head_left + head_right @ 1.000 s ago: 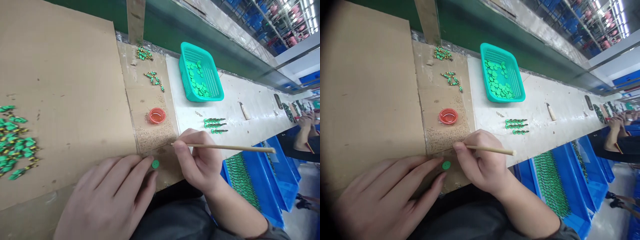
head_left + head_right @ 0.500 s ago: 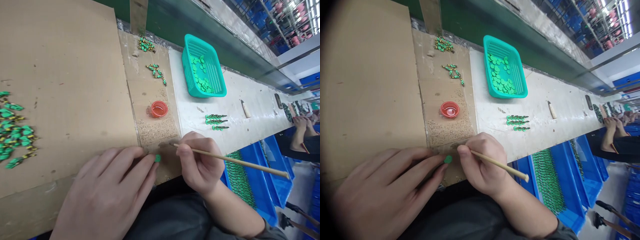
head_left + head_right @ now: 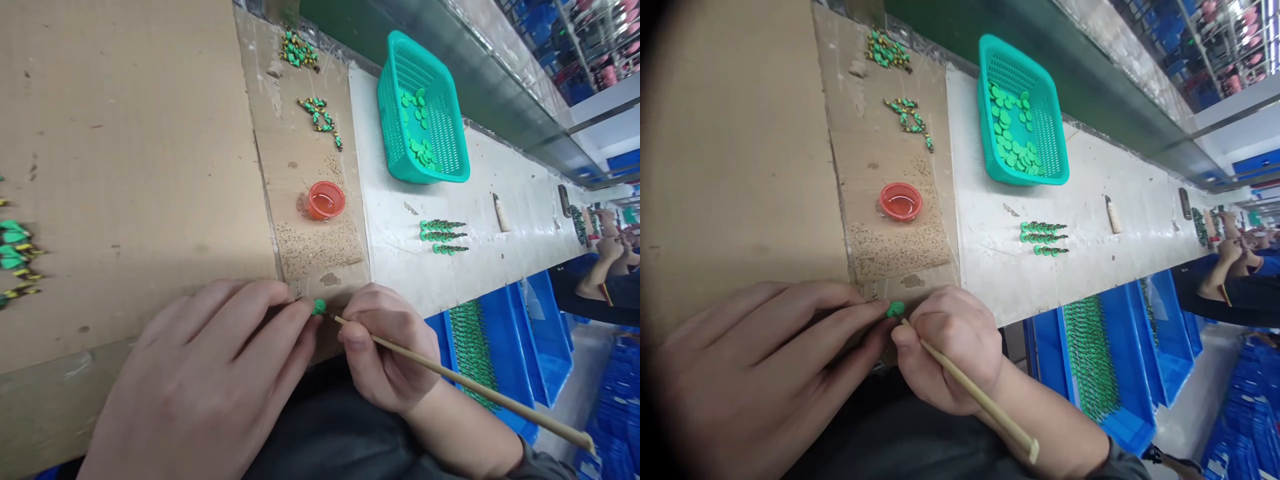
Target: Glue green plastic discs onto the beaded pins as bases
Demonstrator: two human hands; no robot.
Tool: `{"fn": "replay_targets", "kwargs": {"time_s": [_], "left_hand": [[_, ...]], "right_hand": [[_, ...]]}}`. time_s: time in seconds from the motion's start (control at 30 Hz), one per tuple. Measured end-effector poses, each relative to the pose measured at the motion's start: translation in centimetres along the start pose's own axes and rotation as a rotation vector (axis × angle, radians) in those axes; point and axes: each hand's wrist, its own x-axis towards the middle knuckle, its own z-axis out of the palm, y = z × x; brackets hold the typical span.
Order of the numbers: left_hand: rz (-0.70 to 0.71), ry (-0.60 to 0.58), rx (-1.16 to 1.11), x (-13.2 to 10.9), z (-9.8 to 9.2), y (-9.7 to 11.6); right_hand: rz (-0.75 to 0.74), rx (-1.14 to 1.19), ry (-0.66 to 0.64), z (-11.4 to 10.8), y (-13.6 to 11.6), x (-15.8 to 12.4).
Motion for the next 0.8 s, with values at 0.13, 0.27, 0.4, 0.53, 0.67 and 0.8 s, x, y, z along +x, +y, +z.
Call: {"fn": "replay_targets", "kwargs": {"time_s": [0.13, 0.27, 0.4, 0.53, 0.67, 0.8], "left_hand": [[0.002, -0.011, -0.011, 0.23, -0.10, 0.08], [0.019, 0.012, -0.008, 0.34, -0.04, -0.02], [0.021, 0.006, -0.008, 0.24, 0.02, -0.11], [0.006, -0.010, -0.009, 0.14, -0.01, -0.05], [-0.038, -0.002, -0.021, 0.16, 0.00, 0.05], [-0.019, -0.001, 0.011, 0.15, 0.11, 0.25]], "right_hand": [[-0.002, -0.014, -0.012, -0.07, -0.07, 0.12], [0.014, -0.014, -0.022, 0.08, -0.03, 0.11], [0.014, 0.003, -0.018, 0.22, 0.07, -0.01], [0.025, -0.007, -0.031, 0.08, 0.01, 0.01], [0.032, -0.020, -0.051, -0.03, -0.12, 0.03], [-0.019, 0.012, 0.023, -0.27, -0.20, 0.37]]}}
